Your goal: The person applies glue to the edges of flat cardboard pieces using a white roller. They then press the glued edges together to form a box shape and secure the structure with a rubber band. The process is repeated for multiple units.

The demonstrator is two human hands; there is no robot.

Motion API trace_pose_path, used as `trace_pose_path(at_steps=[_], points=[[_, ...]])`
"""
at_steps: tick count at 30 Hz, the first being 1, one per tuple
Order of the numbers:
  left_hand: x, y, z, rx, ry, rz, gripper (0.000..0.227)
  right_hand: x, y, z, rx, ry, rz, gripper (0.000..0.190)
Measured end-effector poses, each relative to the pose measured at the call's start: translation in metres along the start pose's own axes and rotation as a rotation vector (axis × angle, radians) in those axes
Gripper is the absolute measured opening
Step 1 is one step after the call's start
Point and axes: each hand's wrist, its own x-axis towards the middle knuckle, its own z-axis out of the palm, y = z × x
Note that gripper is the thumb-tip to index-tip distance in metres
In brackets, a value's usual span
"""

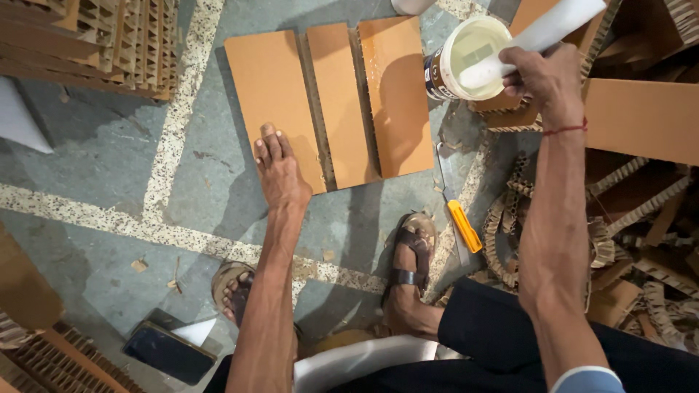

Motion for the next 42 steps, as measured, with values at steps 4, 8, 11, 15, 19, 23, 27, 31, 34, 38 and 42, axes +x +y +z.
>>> trace_pose_path(at_steps=[4,8,11,15,19,23,27,31,34,38,42], points=[[0.0,0.0,-0.002,-0.001,-0.001,0.0,0.097,0.002,0.005,-0.003,-0.038,-0.047,0.056,0.033],[-0.001,0.002,-0.004,0.004,-0.028,-0.016,0.099,-0.008,0.009,-0.008,-0.088,-0.095,0.131,0.04],[-0.002,0.002,-0.005,0.023,-0.046,-0.024,0.099,-0.028,0.017,-0.005,-0.065,-0.17,0.079,0.042],[0.001,0.002,-0.004,0.057,0.007,0.008,0.099,-0.061,0.03,0.019,0.131,-0.128,0.158,0.037],[-0.002,-0.001,-0.002,0.005,0.002,-0.006,0.096,-0.113,0.05,0.08,0.253,-0.039,-0.049,0.029],[0.0,0.001,-0.001,-0.006,0.005,-0.009,0.097,-0.148,0.056,0.128,-0.021,0.107,-0.375,0.015],[-0.001,-0.001,-0.001,0.0,0.021,0.002,0.097,-0.159,0.058,0.148,-0.106,0.176,-0.508,0.014],[-0.001,0.003,-0.005,-0.019,-0.034,-0.028,0.101,-0.16,0.06,0.149,-0.323,0.177,-0.794,0.009],[0.0,0.003,-0.008,-0.006,-0.036,-0.034,0.102,-0.163,0.062,0.155,-0.474,0.206,-0.727,0.008],[0.0,0.0,-0.002,-0.023,-0.03,-0.029,0.1,-0.174,0.067,0.156,-0.599,0.207,-0.609,0.014],[0.001,-0.002,0.003,-0.021,0.001,-0.004,0.099,-0.188,0.059,0.146,-0.454,0.151,-0.438,0.027]])
